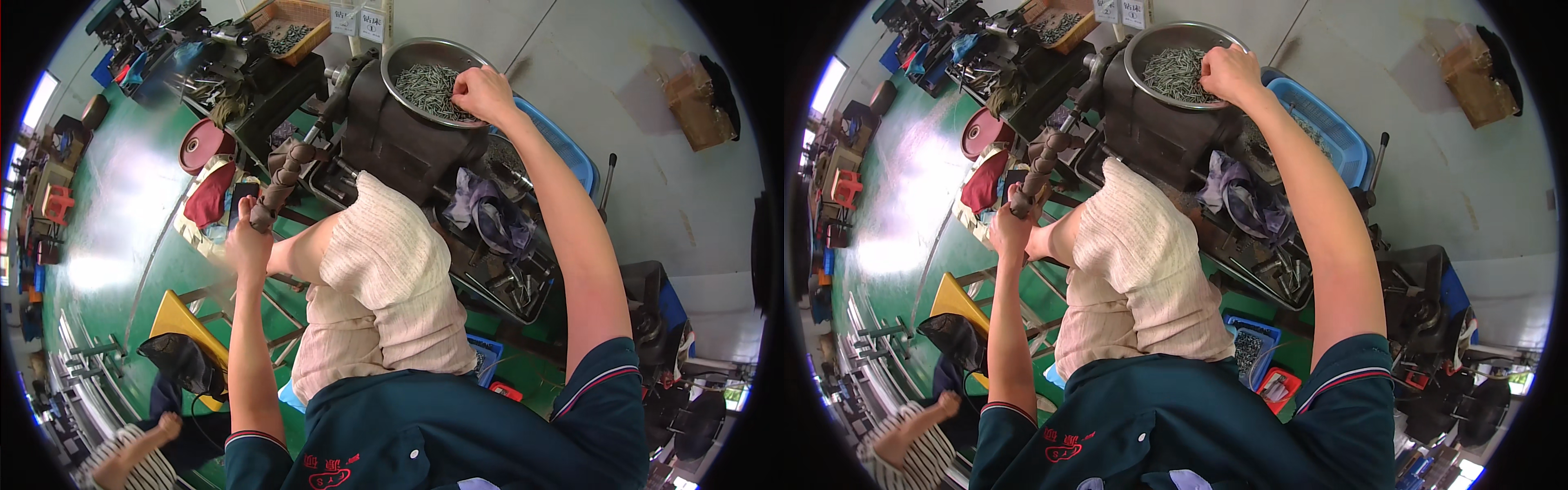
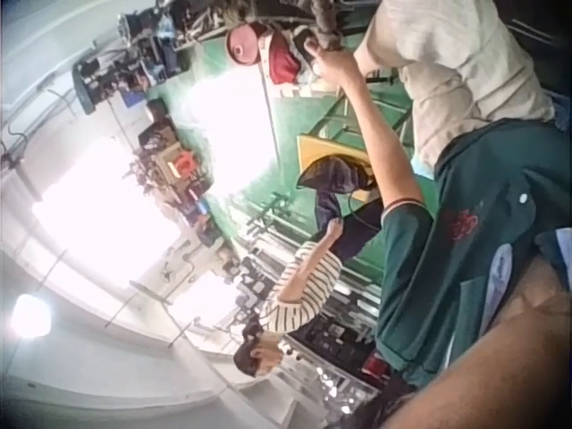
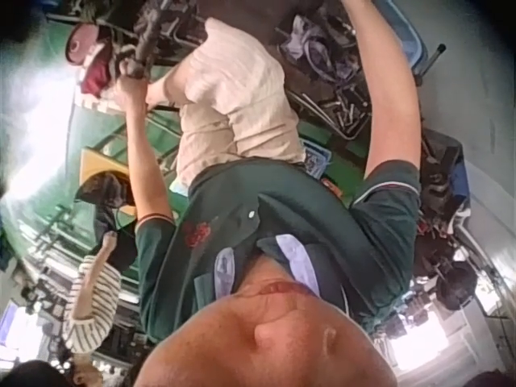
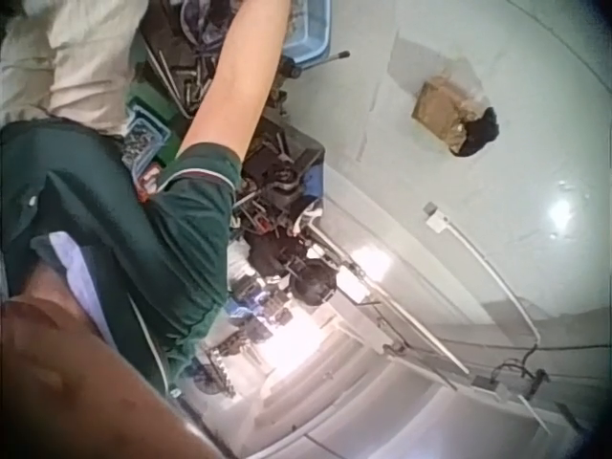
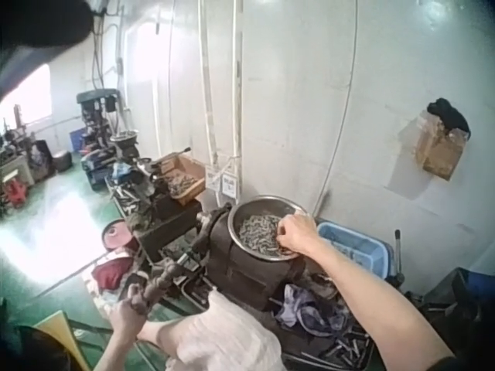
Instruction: The person operates a bench machine by picking up metal pins from a bowl, inserting them into the machine fixture, and engaging the machine levers to process the pins.
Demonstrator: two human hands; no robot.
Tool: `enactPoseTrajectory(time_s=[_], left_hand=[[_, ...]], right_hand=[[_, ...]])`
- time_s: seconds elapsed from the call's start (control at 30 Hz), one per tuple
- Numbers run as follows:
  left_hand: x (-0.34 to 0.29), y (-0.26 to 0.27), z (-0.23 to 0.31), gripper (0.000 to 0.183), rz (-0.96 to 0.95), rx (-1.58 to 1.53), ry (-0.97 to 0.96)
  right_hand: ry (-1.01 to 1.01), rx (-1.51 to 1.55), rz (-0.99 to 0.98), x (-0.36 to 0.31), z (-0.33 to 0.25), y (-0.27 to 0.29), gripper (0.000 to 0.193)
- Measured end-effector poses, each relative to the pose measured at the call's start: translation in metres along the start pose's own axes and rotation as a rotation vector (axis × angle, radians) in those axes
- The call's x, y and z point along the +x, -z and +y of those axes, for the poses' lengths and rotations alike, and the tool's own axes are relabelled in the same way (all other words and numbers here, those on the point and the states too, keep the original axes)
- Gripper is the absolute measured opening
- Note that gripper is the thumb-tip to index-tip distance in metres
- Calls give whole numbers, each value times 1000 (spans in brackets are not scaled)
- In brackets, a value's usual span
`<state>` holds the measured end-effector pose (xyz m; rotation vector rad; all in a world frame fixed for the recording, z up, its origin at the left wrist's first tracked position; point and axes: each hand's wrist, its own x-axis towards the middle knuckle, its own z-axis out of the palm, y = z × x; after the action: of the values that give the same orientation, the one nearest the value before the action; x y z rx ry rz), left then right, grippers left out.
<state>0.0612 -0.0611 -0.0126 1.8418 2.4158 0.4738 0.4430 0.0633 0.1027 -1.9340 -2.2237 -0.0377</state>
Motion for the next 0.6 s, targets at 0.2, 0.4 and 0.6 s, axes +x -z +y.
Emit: enactPoseTrajectory(time_s=[0.2,0.4,0.6], left_hand=[[-1,2,7,46,-14,-4,-4],[-2,5,5,47,-21,-18,-6],[-2,8,7,51,-24,-7,-3]], right_hand=[[-65,264,144,-2,10,5,13],[-191,631,331,-20,60,28,14],[-337,817,256,-67,88,-12,15]])
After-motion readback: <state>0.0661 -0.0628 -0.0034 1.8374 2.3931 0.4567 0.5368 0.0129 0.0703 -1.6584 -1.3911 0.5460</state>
